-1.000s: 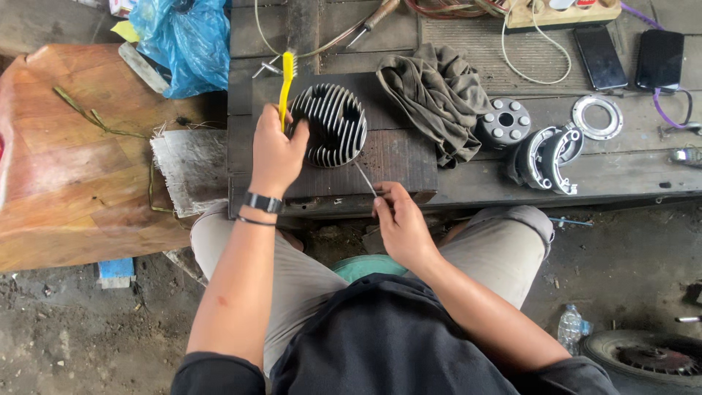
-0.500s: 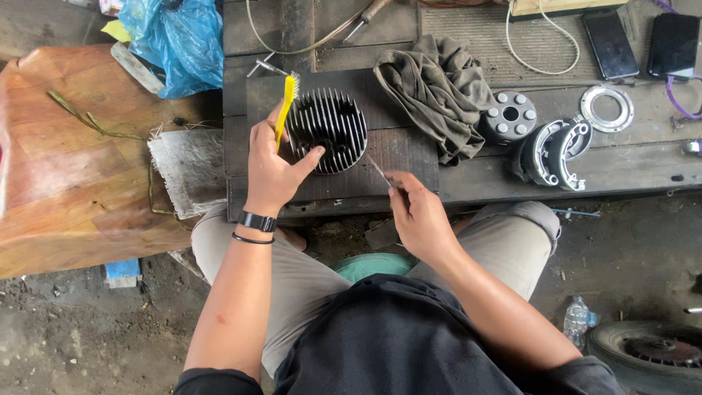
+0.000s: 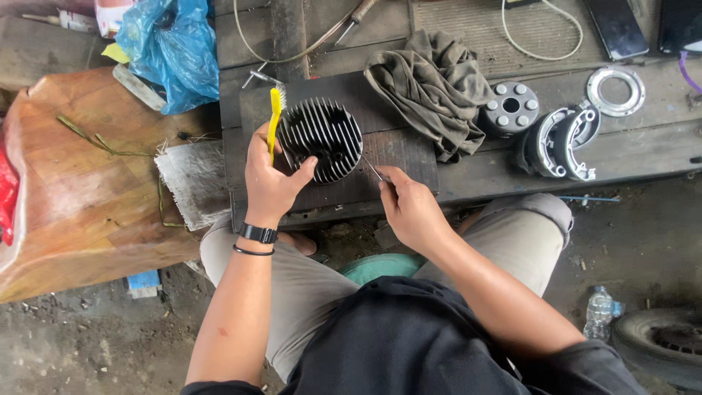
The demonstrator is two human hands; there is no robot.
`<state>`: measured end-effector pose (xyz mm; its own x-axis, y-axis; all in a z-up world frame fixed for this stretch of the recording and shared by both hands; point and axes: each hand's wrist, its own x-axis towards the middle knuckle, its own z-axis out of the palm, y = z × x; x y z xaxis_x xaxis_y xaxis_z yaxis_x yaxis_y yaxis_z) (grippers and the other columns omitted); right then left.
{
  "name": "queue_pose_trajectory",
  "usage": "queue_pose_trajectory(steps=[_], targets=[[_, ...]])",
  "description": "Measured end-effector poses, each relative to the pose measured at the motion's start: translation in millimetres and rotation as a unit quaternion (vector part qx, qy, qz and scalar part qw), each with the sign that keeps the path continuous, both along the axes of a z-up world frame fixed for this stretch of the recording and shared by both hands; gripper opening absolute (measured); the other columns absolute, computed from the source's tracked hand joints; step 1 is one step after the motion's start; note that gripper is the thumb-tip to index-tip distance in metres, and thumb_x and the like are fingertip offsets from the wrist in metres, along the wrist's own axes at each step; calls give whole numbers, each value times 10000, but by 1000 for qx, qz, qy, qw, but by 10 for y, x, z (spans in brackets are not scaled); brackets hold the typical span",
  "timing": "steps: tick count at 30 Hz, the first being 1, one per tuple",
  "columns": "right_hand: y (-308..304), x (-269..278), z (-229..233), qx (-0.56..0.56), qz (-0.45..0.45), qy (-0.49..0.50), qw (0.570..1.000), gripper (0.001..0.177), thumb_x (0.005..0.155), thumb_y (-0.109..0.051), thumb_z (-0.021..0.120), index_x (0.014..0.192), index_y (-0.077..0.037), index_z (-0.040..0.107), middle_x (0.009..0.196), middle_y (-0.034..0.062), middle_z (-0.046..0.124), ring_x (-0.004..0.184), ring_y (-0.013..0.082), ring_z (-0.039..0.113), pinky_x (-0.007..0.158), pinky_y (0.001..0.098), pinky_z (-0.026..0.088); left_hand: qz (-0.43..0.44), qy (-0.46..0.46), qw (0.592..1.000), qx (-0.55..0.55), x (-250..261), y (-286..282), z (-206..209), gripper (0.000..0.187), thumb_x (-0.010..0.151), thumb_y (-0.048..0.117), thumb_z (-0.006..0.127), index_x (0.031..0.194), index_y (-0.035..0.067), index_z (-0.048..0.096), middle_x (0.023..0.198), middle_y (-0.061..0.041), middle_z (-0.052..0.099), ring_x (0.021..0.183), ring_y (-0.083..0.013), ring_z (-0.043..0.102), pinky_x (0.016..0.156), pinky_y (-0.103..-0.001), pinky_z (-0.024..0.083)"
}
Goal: The person cleans a motorcycle cylinder head and a hub component by brushing them with a small yellow brush and scraping at the surfaces with a metal pick.
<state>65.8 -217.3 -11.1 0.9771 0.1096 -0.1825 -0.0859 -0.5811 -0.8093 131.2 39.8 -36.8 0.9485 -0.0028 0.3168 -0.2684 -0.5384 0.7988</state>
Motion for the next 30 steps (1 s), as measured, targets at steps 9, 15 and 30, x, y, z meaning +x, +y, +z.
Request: queue_pose_trajectory(steps=[9, 15, 30], targets=[[68, 109, -190, 114, -7, -47, 992, 401, 1025, -82, 500, 1398, 5, 618, 880, 278, 756, 887, 269, 753, 702, 408, 600, -19, -35, 999, 34, 96, 84, -250, 602, 819, 492, 833, 884, 120, 366, 1022, -85, 457, 877, -284, 550, 833, -380, 486], [174, 30, 24, 114, -27, -80, 990, 403, 997, 26, 524, 1387, 100, 590, 1062, 349, 719, 995, 465, 712, 745, 510, 593, -13, -32, 998, 49, 91, 51, -189, 657, 805, 566, 832, 869, 109, 364, 1003, -92, 447, 888, -312, 566, 839, -380, 494], [158, 117, -49, 156, -45, -58, 985, 359, 1015, -24, 541, 1347, 78, 634, 1113, 299, 737, 1027, 386, 727, 771, 443, 604, -13, -27, 999, 42, 76, 14, -138, 633, 836, 555, 811, 872, 118, 354, 1020, -101, 460, 919, -300, 559, 851, -388, 484]])
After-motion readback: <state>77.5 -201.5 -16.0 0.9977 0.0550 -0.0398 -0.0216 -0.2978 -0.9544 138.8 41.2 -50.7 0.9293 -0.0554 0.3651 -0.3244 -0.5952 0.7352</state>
